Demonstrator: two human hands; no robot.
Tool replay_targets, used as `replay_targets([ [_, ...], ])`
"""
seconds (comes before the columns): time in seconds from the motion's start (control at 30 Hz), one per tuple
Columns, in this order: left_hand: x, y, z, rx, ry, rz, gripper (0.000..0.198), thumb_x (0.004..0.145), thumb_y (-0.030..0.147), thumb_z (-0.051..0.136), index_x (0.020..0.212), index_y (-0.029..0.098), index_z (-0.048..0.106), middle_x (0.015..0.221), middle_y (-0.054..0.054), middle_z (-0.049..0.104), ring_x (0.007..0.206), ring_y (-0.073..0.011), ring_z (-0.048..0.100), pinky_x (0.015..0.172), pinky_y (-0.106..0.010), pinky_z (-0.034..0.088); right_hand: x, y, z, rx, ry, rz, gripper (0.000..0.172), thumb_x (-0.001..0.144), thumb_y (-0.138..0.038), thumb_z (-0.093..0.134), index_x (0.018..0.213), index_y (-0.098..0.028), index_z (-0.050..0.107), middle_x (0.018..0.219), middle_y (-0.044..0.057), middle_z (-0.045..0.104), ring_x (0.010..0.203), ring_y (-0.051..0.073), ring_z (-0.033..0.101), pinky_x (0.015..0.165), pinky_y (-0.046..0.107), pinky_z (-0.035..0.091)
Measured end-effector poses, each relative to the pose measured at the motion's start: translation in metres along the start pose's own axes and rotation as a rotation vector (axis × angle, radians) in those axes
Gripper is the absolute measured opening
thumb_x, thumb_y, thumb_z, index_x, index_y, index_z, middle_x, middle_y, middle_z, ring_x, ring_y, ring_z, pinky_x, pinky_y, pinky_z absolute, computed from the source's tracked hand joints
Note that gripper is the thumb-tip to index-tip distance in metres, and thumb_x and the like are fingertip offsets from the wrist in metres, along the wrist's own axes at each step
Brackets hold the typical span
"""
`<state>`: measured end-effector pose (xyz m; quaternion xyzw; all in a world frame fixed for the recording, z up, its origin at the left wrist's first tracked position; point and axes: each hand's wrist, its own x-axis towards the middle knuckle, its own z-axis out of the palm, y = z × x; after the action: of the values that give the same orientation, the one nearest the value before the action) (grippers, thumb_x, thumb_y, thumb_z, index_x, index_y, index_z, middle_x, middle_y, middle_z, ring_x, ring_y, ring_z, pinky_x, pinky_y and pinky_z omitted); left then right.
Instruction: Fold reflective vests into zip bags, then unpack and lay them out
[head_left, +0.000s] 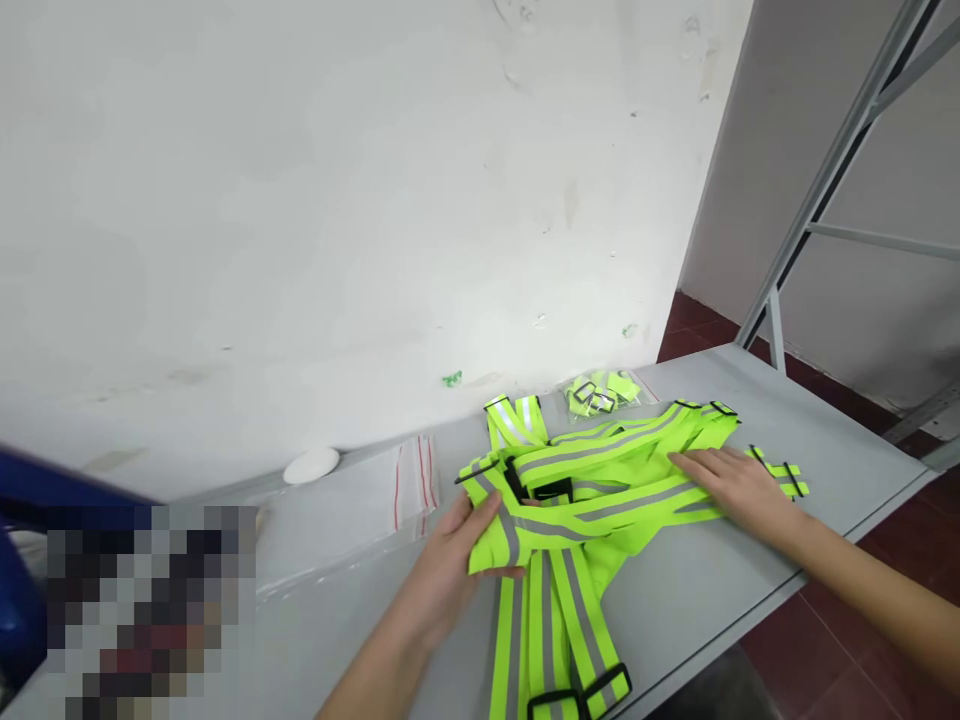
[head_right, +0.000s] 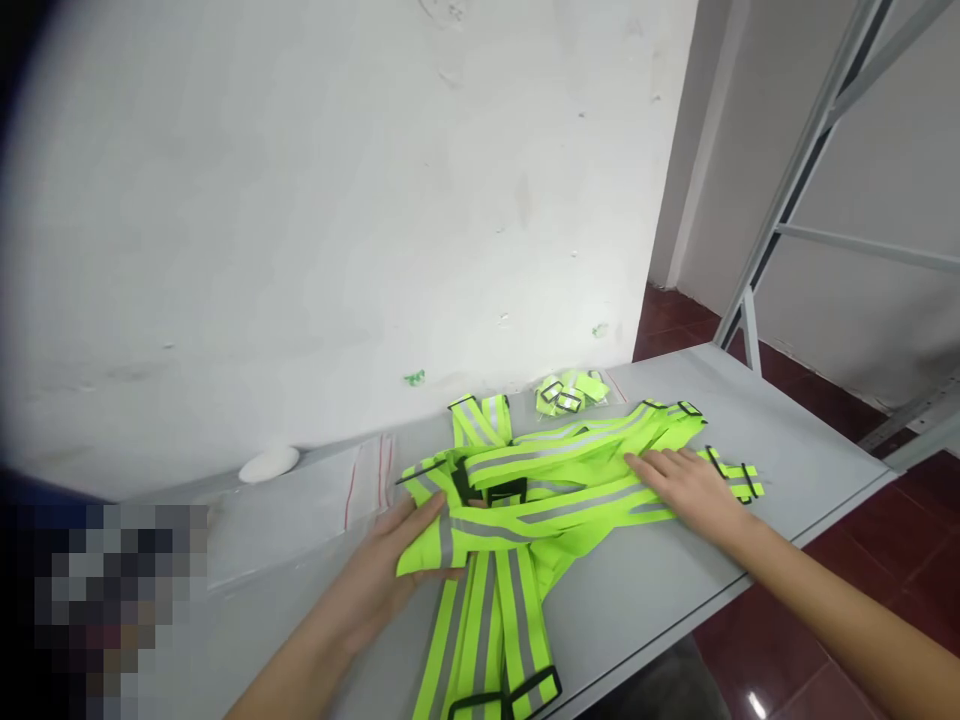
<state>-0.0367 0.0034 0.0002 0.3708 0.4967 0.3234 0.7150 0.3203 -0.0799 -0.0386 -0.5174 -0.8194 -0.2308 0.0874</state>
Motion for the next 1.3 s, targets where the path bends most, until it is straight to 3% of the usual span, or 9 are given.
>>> replay_targets([
  [0.23,0.002,0.004,-0.003,0.089,0.003,0.016,0.055,0.074,0.048,0.073,0.118,0.02,0.055,0.107,-0.011,0.071,0.085,-0.0278,0.07,0.056,-0.035,0.058,-0.014,0.057,0.008,-0.137,-0.025,0.06,0.045,0.089,-0.002,0.041,0.127,-0.018,0.058,0.113,0.01,0.069,0.101,0.025,0.059,0.088,0.041,0.041],
  [0.43,0.003,-0.011,0.015,0.065,-0.015,-0.025,0.048,0.076,0.04,0.072,0.115,0.02,0.052,0.099,-0.008,0.071,0.067,-0.0206,0.067,0.049,-0.03,0.055,-0.009,0.057,0.002,-0.347,-0.197,0.228,0.063,0.075,0.005,0.045,0.133,-0.017,0.052,0.143,0.017,0.047,0.128,0.038,0.044,0.099,0.065,0.031],
  [0.57,-0.001,-0.008,0.018,0.005,0.007,-0.057,0.043,0.079,0.034,0.067,0.117,0.022,0.052,0.1,-0.007,0.07,0.069,-0.0211,0.068,0.047,-0.03,0.055,0.011,0.021,-0.023,-0.272,-0.174,0.253,0.073,0.065,0.008,0.045,0.134,-0.014,0.05,0.142,0.022,0.047,0.13,0.041,0.043,0.098,0.072,0.029],
  [0.73,-0.009,-0.007,0.022,-0.093,-0.004,-0.06,0.037,0.076,0.031,0.071,0.109,0.021,0.057,0.083,-0.002,0.069,0.062,-0.0165,0.065,0.047,-0.026,0.053,0.076,-0.106,-0.053,0.163,0.065,0.05,0.048,0.09,-0.019,0.045,0.138,-0.02,0.046,0.135,0.015,0.057,0.121,0.032,0.053,0.109,0.07,0.019],
  [0.87,-0.008,-0.013,0.021,-0.245,-0.031,-0.093,0.017,0.074,0.026,0.071,0.082,0.017,0.059,0.067,0.002,0.062,0.057,-0.0113,0.061,0.05,-0.02,0.051,0.103,-0.176,-0.045,0.316,0.199,-0.04,0.041,0.092,-0.017,0.046,0.133,-0.013,0.051,0.133,0.014,0.059,0.122,0.026,0.054,0.109,0.052,0.037],
  [0.97,-0.005,-0.014,0.013,-0.244,-0.124,-0.226,0.016,0.075,0.026,0.068,0.072,0.015,0.057,0.06,0.001,0.059,0.051,-0.0123,0.059,0.048,-0.023,0.052,0.099,-0.176,-0.035,0.383,0.243,-0.037,0.039,0.089,-0.007,0.045,0.128,-0.008,0.053,0.126,0.016,0.063,0.118,0.024,0.057,0.1,0.04,0.049],
  [1.07,-0.008,-0.009,0.01,-0.205,-0.211,-0.341,0.018,0.074,0.027,0.07,0.074,0.014,0.059,0.061,0.0,0.059,0.052,-0.013,0.06,0.047,-0.023,0.052,0.087,-0.159,-0.036,0.474,0.246,-0.084,0.036,0.089,-0.005,0.046,0.124,-0.01,0.053,0.125,0.014,0.063,0.124,0.023,0.054,0.103,0.039,0.048],
  [1.2,-0.019,0.004,0.019,-0.144,-0.304,-0.306,0.026,0.071,0.034,0.076,0.081,0.016,0.059,0.069,-0.001,0.062,0.061,-0.0167,0.066,0.042,-0.021,0.05,0.072,-0.146,-0.04,0.613,0.291,-0.012,0.034,0.085,-0.004,0.049,0.118,-0.013,0.05,0.132,0.017,0.058,0.134,0.023,0.043,0.108,0.043,0.043],
  [1.3,-0.025,0.009,0.031,-0.029,-0.349,-0.256,0.032,0.069,0.036,0.079,0.087,0.017,0.061,0.084,-0.005,0.067,0.074,-0.0216,0.07,0.042,-0.02,0.049,0.064,-0.14,-0.04,0.801,0.386,0.055,0.035,0.081,-0.007,0.051,0.112,-0.021,0.044,0.134,0.016,0.056,0.133,0.023,0.045,0.104,0.041,0.047],
])
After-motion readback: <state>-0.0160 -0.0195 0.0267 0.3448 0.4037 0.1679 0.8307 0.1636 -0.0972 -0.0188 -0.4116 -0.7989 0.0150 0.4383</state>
